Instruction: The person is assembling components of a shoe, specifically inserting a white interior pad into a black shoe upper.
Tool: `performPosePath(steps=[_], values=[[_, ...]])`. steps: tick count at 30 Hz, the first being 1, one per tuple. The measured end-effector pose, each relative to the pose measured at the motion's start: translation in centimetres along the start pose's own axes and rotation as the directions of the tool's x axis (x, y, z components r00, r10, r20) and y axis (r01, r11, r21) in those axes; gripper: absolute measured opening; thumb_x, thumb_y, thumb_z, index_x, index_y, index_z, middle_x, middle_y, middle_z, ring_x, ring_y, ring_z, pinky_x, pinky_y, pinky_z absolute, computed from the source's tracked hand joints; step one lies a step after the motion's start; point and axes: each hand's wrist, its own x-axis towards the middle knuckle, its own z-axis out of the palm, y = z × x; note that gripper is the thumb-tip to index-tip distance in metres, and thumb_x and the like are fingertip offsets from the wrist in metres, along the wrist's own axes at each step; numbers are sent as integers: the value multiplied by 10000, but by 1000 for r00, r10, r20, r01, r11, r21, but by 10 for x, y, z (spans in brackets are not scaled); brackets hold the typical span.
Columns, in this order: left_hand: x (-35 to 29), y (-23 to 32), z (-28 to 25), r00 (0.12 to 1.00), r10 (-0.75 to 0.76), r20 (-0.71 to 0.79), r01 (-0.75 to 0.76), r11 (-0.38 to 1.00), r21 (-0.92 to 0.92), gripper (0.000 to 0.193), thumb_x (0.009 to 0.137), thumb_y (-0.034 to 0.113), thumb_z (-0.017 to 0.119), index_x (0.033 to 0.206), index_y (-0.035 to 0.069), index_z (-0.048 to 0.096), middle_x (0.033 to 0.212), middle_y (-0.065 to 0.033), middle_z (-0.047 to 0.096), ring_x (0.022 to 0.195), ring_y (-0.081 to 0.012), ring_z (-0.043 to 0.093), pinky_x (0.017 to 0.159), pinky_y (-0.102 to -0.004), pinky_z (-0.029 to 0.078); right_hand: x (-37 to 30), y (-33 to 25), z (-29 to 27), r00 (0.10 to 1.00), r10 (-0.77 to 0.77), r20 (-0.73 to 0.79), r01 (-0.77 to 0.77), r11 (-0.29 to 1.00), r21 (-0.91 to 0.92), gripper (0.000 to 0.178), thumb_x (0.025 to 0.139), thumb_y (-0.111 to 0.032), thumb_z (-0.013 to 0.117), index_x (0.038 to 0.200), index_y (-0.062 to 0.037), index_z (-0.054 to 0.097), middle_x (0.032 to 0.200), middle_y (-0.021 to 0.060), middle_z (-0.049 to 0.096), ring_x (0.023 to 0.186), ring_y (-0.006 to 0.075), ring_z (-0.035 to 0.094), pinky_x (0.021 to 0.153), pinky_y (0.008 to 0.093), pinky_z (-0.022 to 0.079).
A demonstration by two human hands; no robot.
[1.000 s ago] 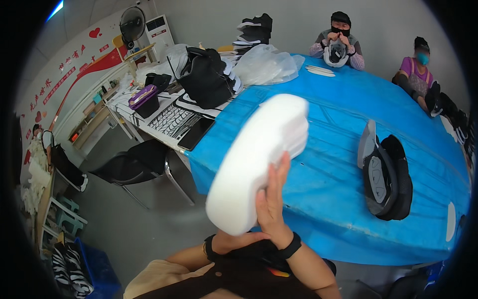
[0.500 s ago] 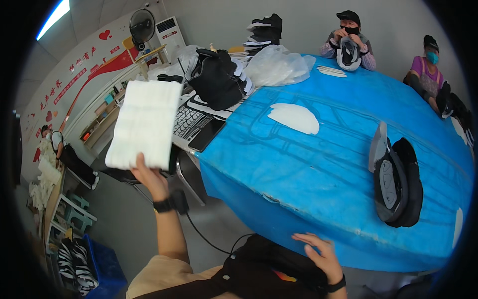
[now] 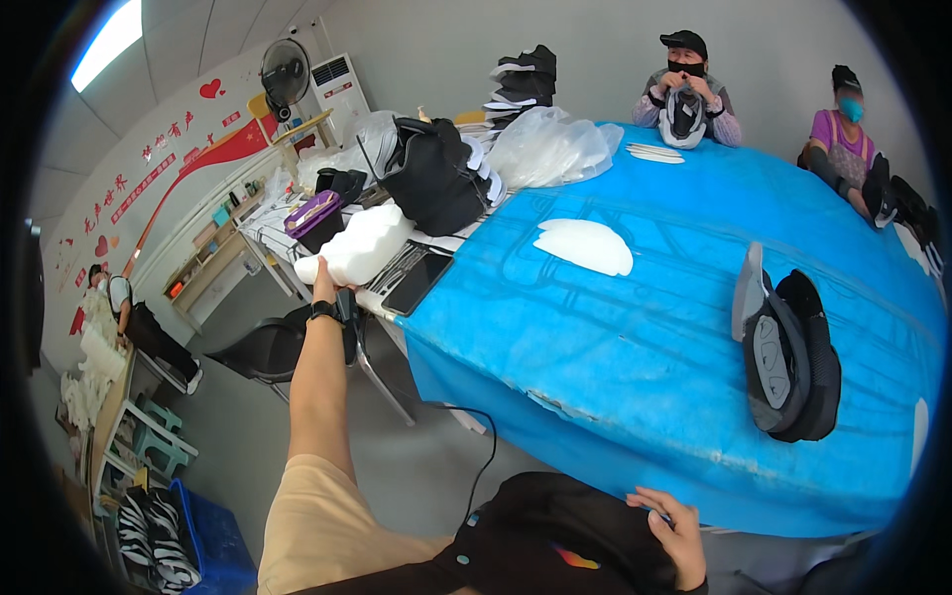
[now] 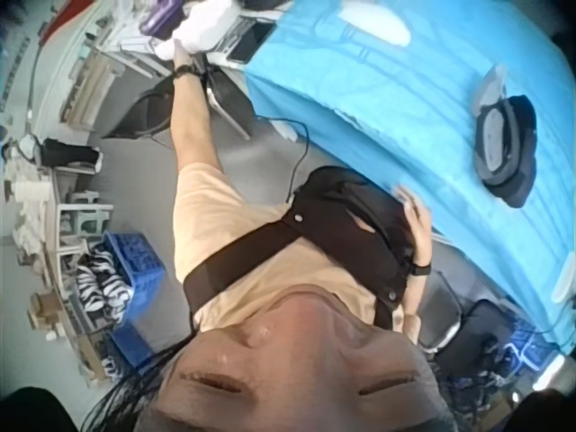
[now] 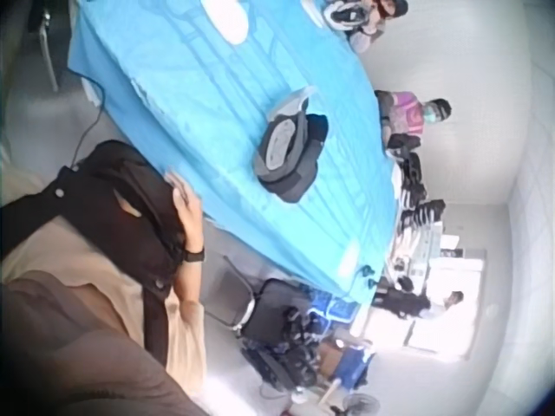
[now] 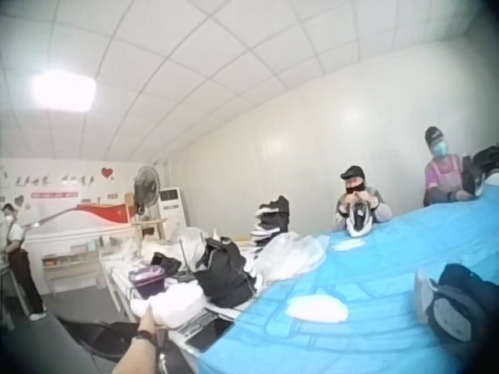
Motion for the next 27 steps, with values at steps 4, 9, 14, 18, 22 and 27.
performPosePath(steps=[4, 9, 14, 18, 22, 27], values=[[3, 10, 0, 993, 54, -106, -49, 998, 44, 657, 874, 415, 635, 1319, -21, 424, 1197, -194, 557, 1014, -336, 605, 675, -468, 573, -7, 7, -14, 998, 55, 0, -55, 998, -23, 380, 913, -190, 562, 1182, 77, 574, 1075, 192, 675, 1020, 250, 646, 926, 331, 453], [-16, 15, 24, 701, 692, -172, -648, 719, 250, 676, 777, 45, 632, 1370, -44, 320, 1272, -223, 497, 1159, -327, 527, 991, -380, 398, -8, 0, -33, 990, 141, -18, -142, 984, -110, 378, 909, -186, 569, 1183, 74, 573, 1061, 189, 680, 1012, 225, 646, 874, 312, 469], [-5, 25, -1, 446, 851, 277, -679, 121, 724, 708, 783, -6, 591, 1404, -56, 255, 1343, -316, 395, 1260, -445, 375, 1066, -431, 303, -7, -1, -53, 998, 40, -52, -52, 966, -252, 377, 895, -195, 577, 1172, 61, 579, 1028, 174, 694, 952, 218, 671, 784, 273, 474], [5, 22, 2, 646, 762, 54, -436, 309, 845, 807, 789, 29, 634, 1428, -75, 152, 1275, -349, 457, 1187, -459, 468, 989, -447, 392, -15, 5, -57, 989, 90, -117, -112, 974, -195, 395, 895, -215, 583, 1180, 58, 570, 1048, 162, 681, 990, 239, 657, 907, 331, 463], [16, 33, -4, 787, 615, -45, -265, 404, 875, 871, 804, 75, 636, 1454, -38, 67, 1215, -332, 526, 1121, -438, 538, 936, -447, 439, -25, 16, -56, 982, 119, -144, -145, 972, -187, 393, 904, -216, 575, 1191, 52, 563, 1035, 155, 684, 968, 221, 657, 868, 310, 471], [25, 28, -5, 870, 486, -79, -159, 430, 889, 910, 797, 81, 629, 1460, -29, 16, 1253, -330, 505, 1146, -415, 535, 951, -424, 433, -33, 7, -46, 948, 244, -206, -273, 954, -125, 391, 911, -225, 572, 1200, 38, 564, 1041, 138, 685, 964, 199, 652, 818, 291, 478]])
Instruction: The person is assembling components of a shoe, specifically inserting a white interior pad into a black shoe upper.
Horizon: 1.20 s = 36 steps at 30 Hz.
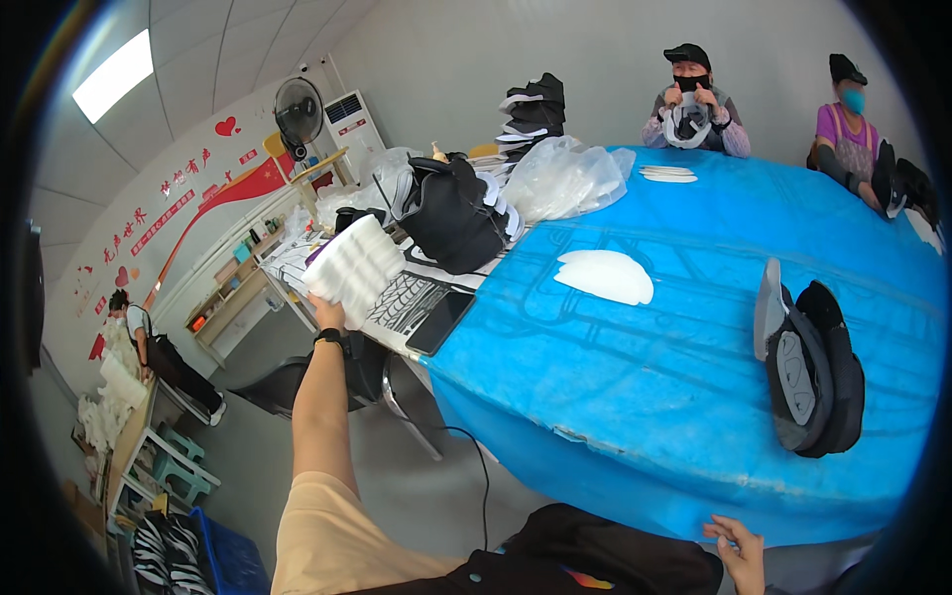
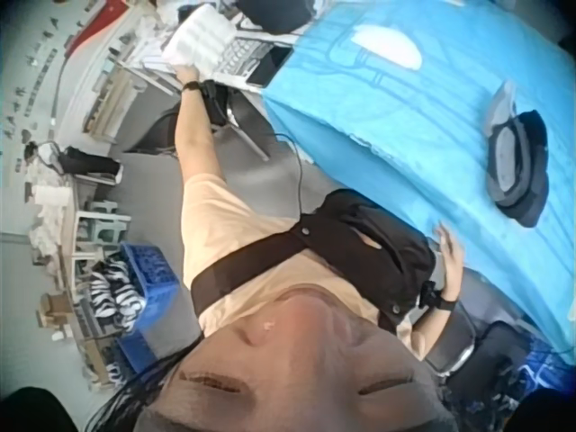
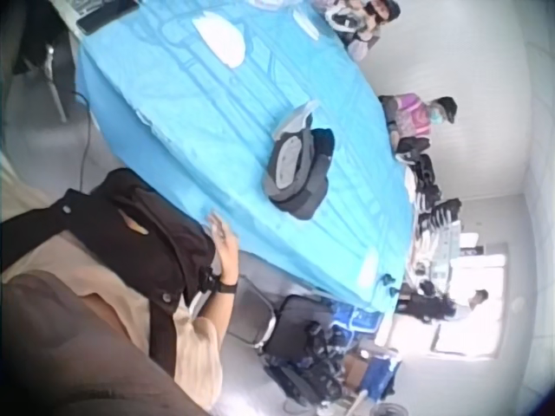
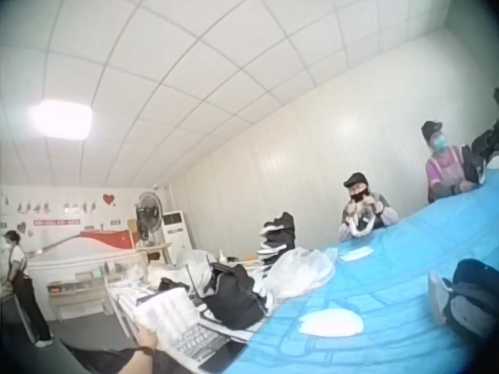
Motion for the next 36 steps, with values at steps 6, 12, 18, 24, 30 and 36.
performPosePath(steps=[6, 12, 18, 24, 30, 36], values=[[13, -16, -22, 915, 140, -380, -135, 990, 40, 1045, 660, 127, 769, 1409, -109, 80, 1284, -362, 441, 1192, -462, 471, 1024, -412, 380, 6, 19, -1, 989, -141, 48, 141, 990, 9, 374, 896, -201, 584, 1181, 41, 578, 1037, 151, 692, 968, 216, 662, 840, 304, 480], [-59, 56, -5, 853, 332, -402, -363, 932, 1, 704, 760, 159, 714, 1306, -101, 353, 1295, -264, 458, 1237, -392, 397, 1050, -473, 270, -4, -33, -13, 993, -114, -32, 115, 993, 37, 353, 893, -184, 584, 1159, 47, 600, 995, 160, 703, 937, 241, 677, 835, 327, 497], [-213, 225, -8, 602, 775, 191, -446, 525, -725, 352, 824, 77, 663, 1157, 34, 558, 1132, -98, 617, 1063, -207, 583, 890, -332, 460, 9, -67, -57, 691, -552, -467, 549, 821, -158, 320, 941, -219, 510, 1053, 48, 647, 827, 144, 688, 783, 182, 655, 694, 274, 474], [-286, 310, 55, 330, 757, 564, 279, 493, -824, 206, 858, 122, 644, 1037, 28, 605, 1019, -92, 661, 990, -197, 627, 824, -307, 506, 41, -112, -33, 496, -794, -353, 218, 507, -834, 481, 839, -221, 612, 1285, -66, 527, 1418, 180, 390, 1342, 378, 302, 1092, 466, 244], [-309, 329, 156, 539, 565, 624, 427, 455, -781, 169, 837, 94, 645, 990, 43, 595, 1001, -114, 661, 925, -256, 642, 750, -326, 506, 28, -98, -3, 501, -785, -364, 195, 512, -837, 484, 855, -235, 602, 1297, -64, 506, 1451, 184, 349, 1372, 400, 242, 1095, 506, 219], [-298, 300, 187, 355, 916, 187, -598, 376, -708, 240, 740, 223, 738, 875, 53, 635, 906, -132, 631, 931, -322, 559, 815, -406, 454, 21, -63, -13, 507, -723, -470, 156, 613, -774, 509, 847, -198, 600, 1319, -51, 481, 1449, 187, 348, 1369, 382, 258, 1093, 492, 229]])
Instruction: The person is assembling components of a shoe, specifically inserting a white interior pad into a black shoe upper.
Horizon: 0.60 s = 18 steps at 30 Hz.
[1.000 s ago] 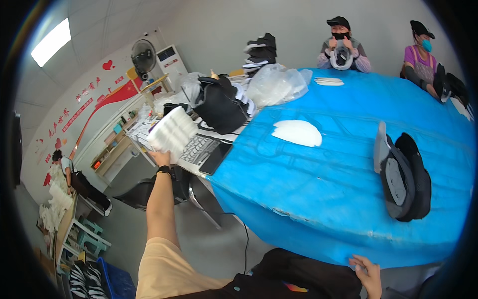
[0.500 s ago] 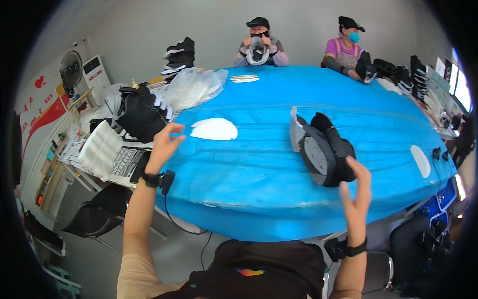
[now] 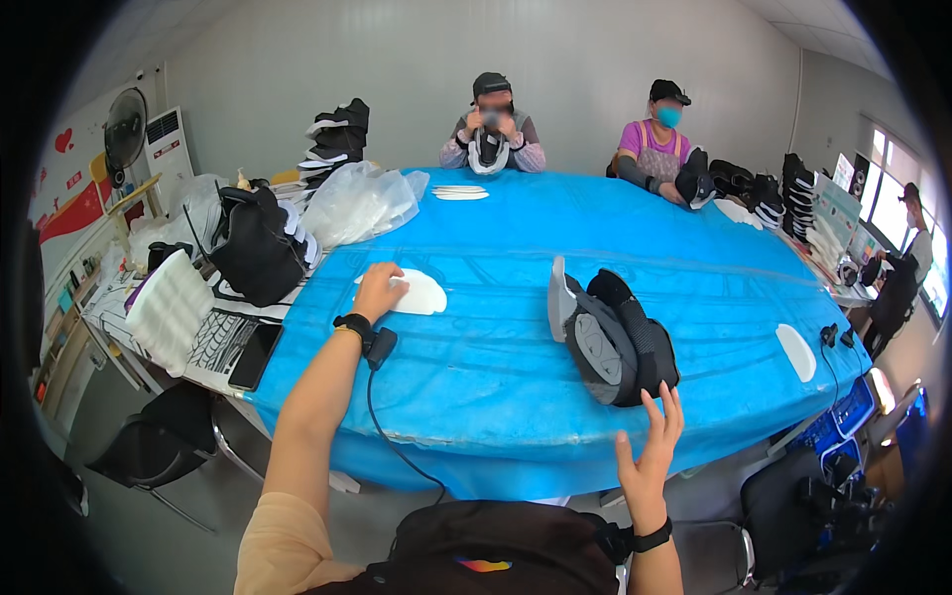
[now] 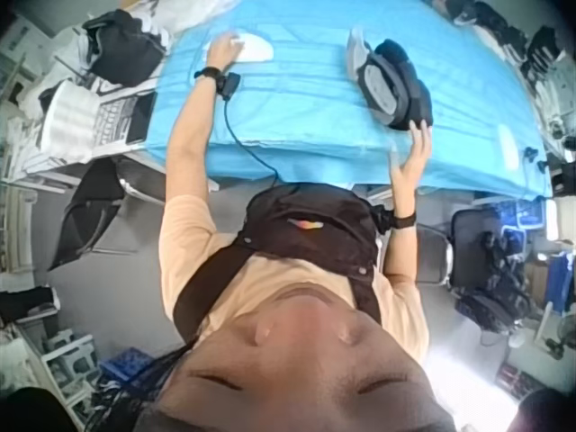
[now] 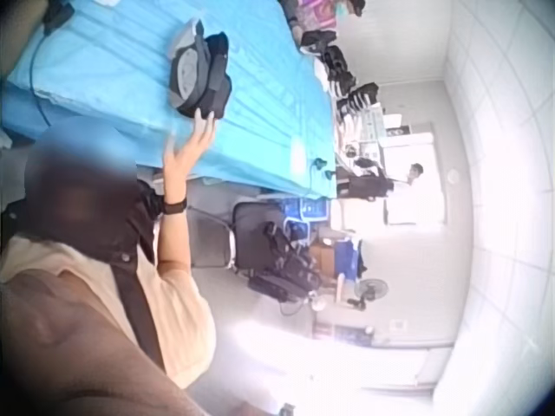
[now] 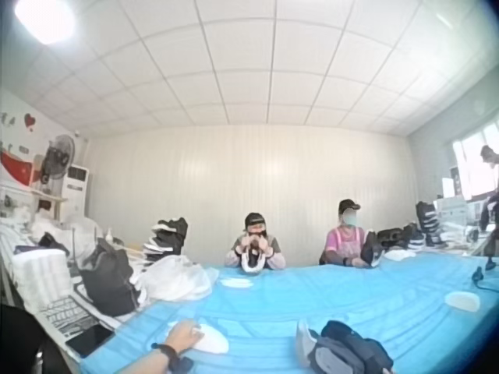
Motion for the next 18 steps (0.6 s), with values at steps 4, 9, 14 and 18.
performPosePath(steps=[4, 9, 14, 18], values=[[-1, 2, -10, 959, 2, 283, -44, 989, 140, 474, 632, 417, 811, 935, 99, 634, 990, -74, 567, 1025, -288, 486, 865, -422, 393, -13, 6, 10, 994, 72, -76, -68, 996, 56, 599, 838, -157, 606, 1384, -37, 390, 1475, 197, 298, 1363, 365, 278, 1096, 468, 244], [-3, -1, -22, 901, -118, 417, 60, 987, 150, 543, 593, 452, 836, 953, 116, 605, 1053, -44, 539, 1109, -267, 406, 943, -454, 271, -29, 22, 35, 977, 174, -125, -145, 967, 212, 683, 832, -110, 608, 1432, -31, 292, 1501, 201, 236, 1361, 359, 290, 1104, 464, 239], [5, 25, -34, 916, -35, 399, -35, 985, 166, 425, 719, 348, 774, 926, 60, 540, 938, -163, 624, 917, -354, 581, 766, -436, 425, -29, 12, 37, 961, 184, -206, -126, 956, 266, 691, 823, -91, 605, 1430, -32, 280, 1512, 202, 203, 1353, 367, 309, 1104, 465, 243], [1, 73, -55, 954, 221, 203, -202, 973, -110, 246, 895, 243, 595, 922, 11, 517, 784, -215, 606, 764, -384, 605, 615, -439, 430, -36, -2, 26, 966, -91, -243, 83, 996, -40, 609, 823, -95, 604, 1376, -23, 360, 1456, 228, 292, 1319, 371, 363, 1079, 455, 285]])
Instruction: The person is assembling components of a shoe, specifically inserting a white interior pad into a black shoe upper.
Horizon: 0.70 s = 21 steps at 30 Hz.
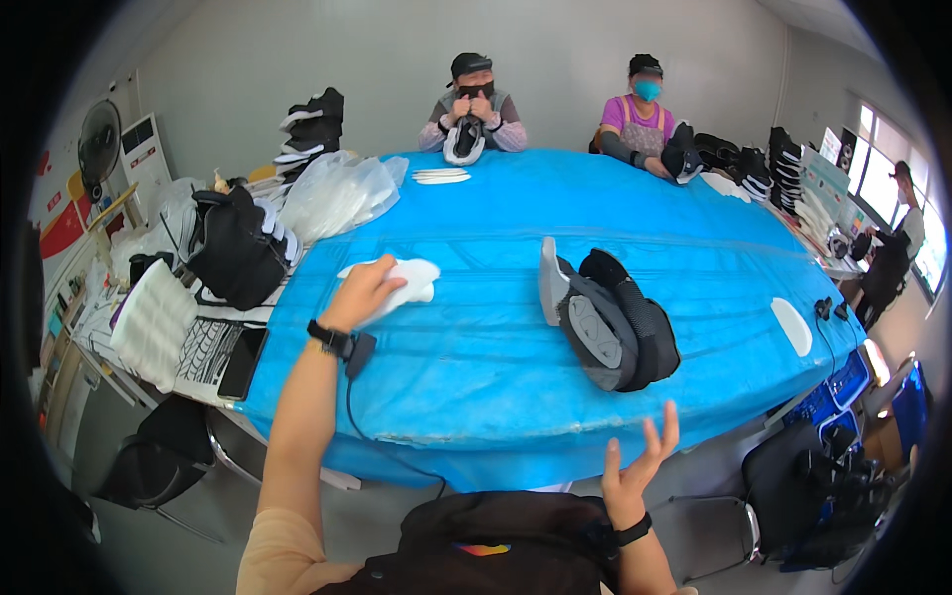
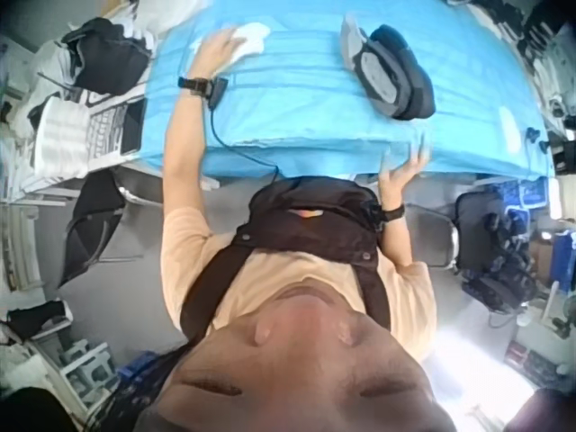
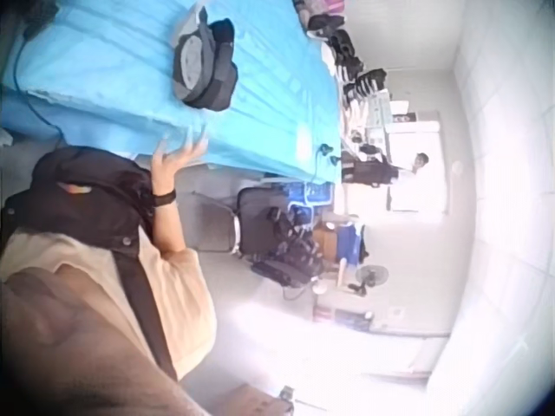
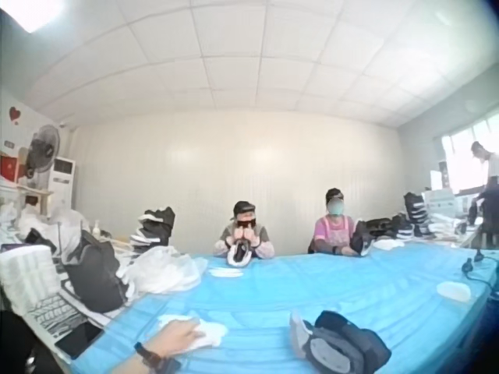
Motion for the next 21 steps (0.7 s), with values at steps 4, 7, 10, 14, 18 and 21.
performPosePath(steps=[4, 7, 10, 14, 18, 21], values=[[-18, 145, 2, 977, -211, 5, 164, 740, -652, 159, 956, 212, 556, 999, 72, 492, 726, 23, 531, 641, -65, 474, 544, -267, 383, 6, -11, -11, 901, -106, 420, -35, 949, 313, 575, 837, -138, 612, 1352, -4, 395, 1218, 242, 557, 1145, 339, 557, 987, 414, 407], [-68, 225, 27, 937, -181, 299, 348, 581, -736, 185, 959, 234, 554, 1019, 72, 487, 708, -5, 497, 654, -58, 448, 566, -263, 401, 25, -48, -10, 808, -93, 582, -337, 737, 586, 614, 853, -186, 625, 1373, 10, 364, 1090, 213, 630, 966, 300, 651, 885, 379, 480], [-91, 255, 71, 952, -218, 215, 269, 264, -926, 232, 967, 216, 547, 1124, 74, 452, 838, -47, 585, 707, -94, 535, 620, -283, 465, 12, -48, -6, 620, -117, 776, -670, 434, 602, 678, 910, -324, 585, 1421, -2, 276, 1137, 166, 624, 916, 241, 663, 812, 356, 511], [-102, 254, 83, 922, -353, 160, 189, 49, -981, 285, 969, 170, 498, 1214, 93, 376, 1112, -243, 596, 965, -291, 620, 829, -410, 513, 0, -55, 0, 534, -229, 814, -792, 202, 577, 597, 963, -425, 482, 1368, -15, 328, 1045, 137, 646, 765, 177, 667, 636, 255, 529], [-116, 238, 77, 911, -231, 341, 402, 320, -858, 736, 854, 63, 662, 1403, -26, 180, 1089, -158, 579, 923, -205, 570, 820, -328, 468, -27, -43, 8, 430, -201, 880, -845, 255, 470, 362, 952, -315, 507, 909, 28, 615, 706, 103, 646, 582, 163, 611, 543, 275, 479], [-110, 241, 75, 919, -254, 302, 379, 355, -854, 556, 836, 46, 683, 1302, -58, 398, 982, -136, 636, 860, -200, 594, 779, -319, 487, -36, -33, -10, 533, -111, 838, -694, 509, 509, 346, 920, -242, 549, 695, 17, 593, 554, 84, 579, 474, 176, 557, 484, 306, 454]])
